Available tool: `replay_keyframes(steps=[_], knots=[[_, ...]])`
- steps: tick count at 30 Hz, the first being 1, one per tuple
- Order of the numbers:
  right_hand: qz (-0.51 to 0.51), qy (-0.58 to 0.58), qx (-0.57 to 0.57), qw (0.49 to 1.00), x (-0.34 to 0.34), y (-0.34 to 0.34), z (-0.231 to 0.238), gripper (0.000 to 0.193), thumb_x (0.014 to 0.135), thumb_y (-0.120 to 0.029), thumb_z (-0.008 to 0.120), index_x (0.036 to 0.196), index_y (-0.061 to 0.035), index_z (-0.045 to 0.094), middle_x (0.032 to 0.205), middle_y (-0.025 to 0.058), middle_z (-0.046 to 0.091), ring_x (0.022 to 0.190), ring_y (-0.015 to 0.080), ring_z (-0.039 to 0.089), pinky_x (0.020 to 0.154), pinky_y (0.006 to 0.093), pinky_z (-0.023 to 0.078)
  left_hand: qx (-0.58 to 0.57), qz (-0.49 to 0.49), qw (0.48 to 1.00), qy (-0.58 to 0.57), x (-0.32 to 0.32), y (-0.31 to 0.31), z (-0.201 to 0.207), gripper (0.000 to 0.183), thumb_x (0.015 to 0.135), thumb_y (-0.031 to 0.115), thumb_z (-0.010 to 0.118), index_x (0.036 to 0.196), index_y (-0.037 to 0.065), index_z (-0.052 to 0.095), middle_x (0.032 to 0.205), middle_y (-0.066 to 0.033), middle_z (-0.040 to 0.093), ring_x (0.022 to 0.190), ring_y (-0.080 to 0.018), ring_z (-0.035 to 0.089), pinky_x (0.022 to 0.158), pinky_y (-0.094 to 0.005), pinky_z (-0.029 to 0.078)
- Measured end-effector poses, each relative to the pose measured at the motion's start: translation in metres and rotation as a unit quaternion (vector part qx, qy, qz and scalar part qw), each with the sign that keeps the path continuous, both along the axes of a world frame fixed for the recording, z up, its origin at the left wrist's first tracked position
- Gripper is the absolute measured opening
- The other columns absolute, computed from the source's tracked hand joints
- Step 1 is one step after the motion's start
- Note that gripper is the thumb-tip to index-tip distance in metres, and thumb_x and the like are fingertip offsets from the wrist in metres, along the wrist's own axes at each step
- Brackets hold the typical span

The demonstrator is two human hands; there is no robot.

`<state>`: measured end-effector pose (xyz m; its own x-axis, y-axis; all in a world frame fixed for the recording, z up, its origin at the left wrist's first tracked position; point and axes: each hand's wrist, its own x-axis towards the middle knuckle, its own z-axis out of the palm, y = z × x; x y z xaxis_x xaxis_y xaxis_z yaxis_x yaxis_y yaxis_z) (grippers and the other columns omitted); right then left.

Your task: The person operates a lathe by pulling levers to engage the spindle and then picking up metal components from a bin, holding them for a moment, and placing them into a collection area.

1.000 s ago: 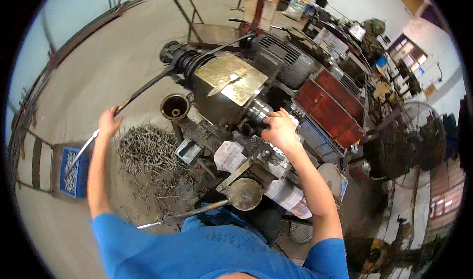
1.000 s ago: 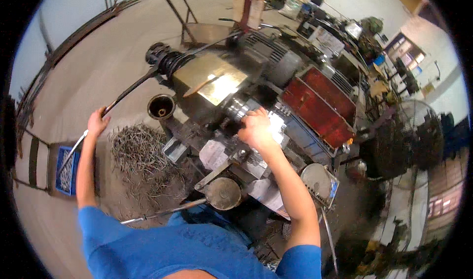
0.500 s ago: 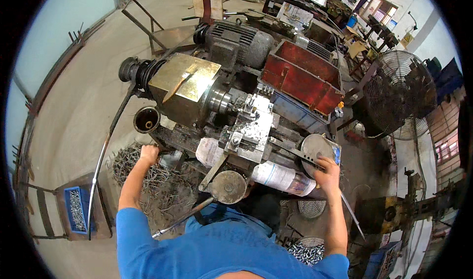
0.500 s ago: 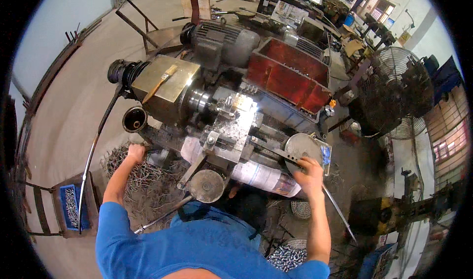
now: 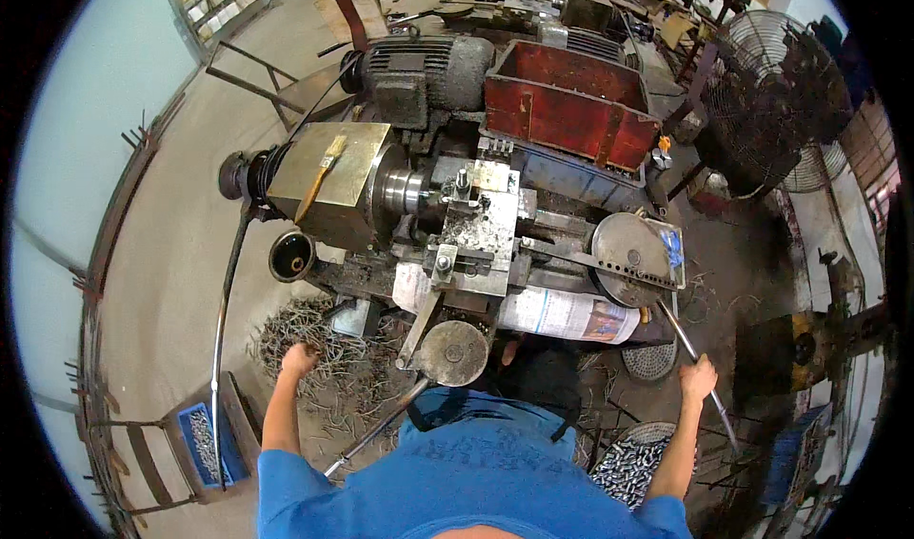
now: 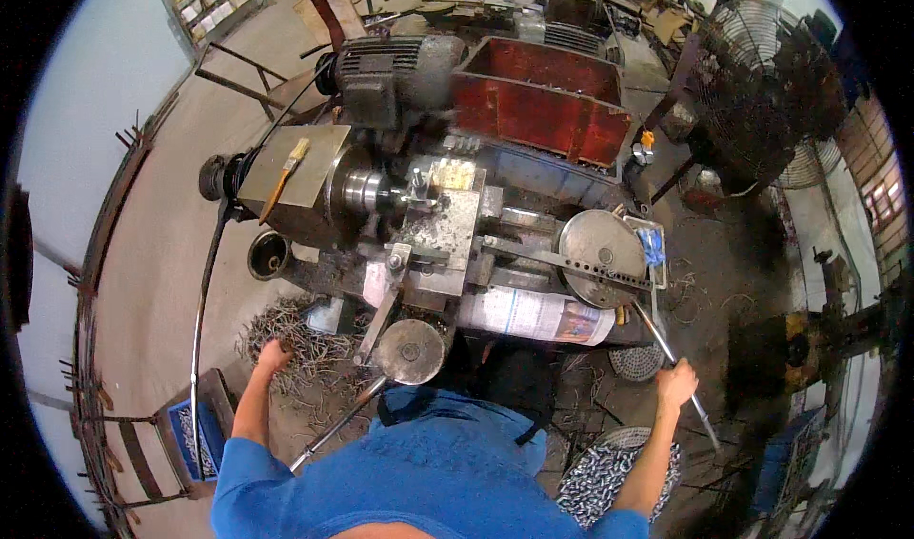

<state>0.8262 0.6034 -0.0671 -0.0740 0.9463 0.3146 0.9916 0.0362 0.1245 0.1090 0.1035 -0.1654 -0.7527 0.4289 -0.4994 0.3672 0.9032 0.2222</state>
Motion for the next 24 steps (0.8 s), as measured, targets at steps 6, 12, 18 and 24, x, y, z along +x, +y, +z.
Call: replay_keyframes(steps=[6,12,18,24], knots=[[-0.046,0.086,-0.12,0.988,-0.058,-0.113,0.028,0.03,0.056,-0.021,0.061,0.08,-0.0039,0.052,0.071,0.022,0.06,0.069,0.0426,0.059,0.064,0.0499,0.047,0.01,0.054,0.999,-0.004,0.029,-0.017,-0.02,0.029,0.069,0.023,0.068,0.095,0.011,0.068,0.089,-0.0145,0.067,0.087,-0.0291,0.064,0.077,-0.0379,0.051],[-0.039,0.198,-0.158,0.967,-0.095,-0.154,0.034,0.038,0.056,-0.022,0.06,0.085,0.0005,0.052,0.072,0.0275,0.06,0.07,0.0459,0.058,0.065,0.0514,0.046,0.09,-0.009,0.993,0.077,0.039,-0.006,-0.028,0.034,0.064,0.006,0.059,0.095,0.013,0.069,0.085,-0.0161,0.066,0.083,-0.0311,0.064,0.074,-0.0374,0.051],[-0.047,0.226,-0.168,0.958,-0.107,-0.163,0.043,0.039,0.057,-0.025,0.059,0.086,-0.0001,0.052,0.071,0.0271,0.06,0.07,0.0462,0.057,0.066,0.0528,0.045,0.094,-0.033,0.99,0.1,0.035,0.02,-0.005,0.033,0.066,0.009,0.057,0.097,0.009,0.068,0.091,-0.0188,0.065,0.088,-0.0336,0.062,0.079,-0.0391,0.049],[-0.046,0.189,-0.141,0.971,-0.089,-0.145,0.039,0.033,0.061,-0.028,0.057,0.081,-0.0029,0.055,0.068,0.0242,0.059,0.068,0.0447,0.057,0.063,0.0517,0.045,0.128,-0.009,0.991,0.038,0.016,0.018,-0.008,0.034,0.068,0.014,0.059,0.1,0.005,0.066,0.091,-0.0182,0.066,0.087,-0.0328,0.063,0.078,-0.0395,0.05]])
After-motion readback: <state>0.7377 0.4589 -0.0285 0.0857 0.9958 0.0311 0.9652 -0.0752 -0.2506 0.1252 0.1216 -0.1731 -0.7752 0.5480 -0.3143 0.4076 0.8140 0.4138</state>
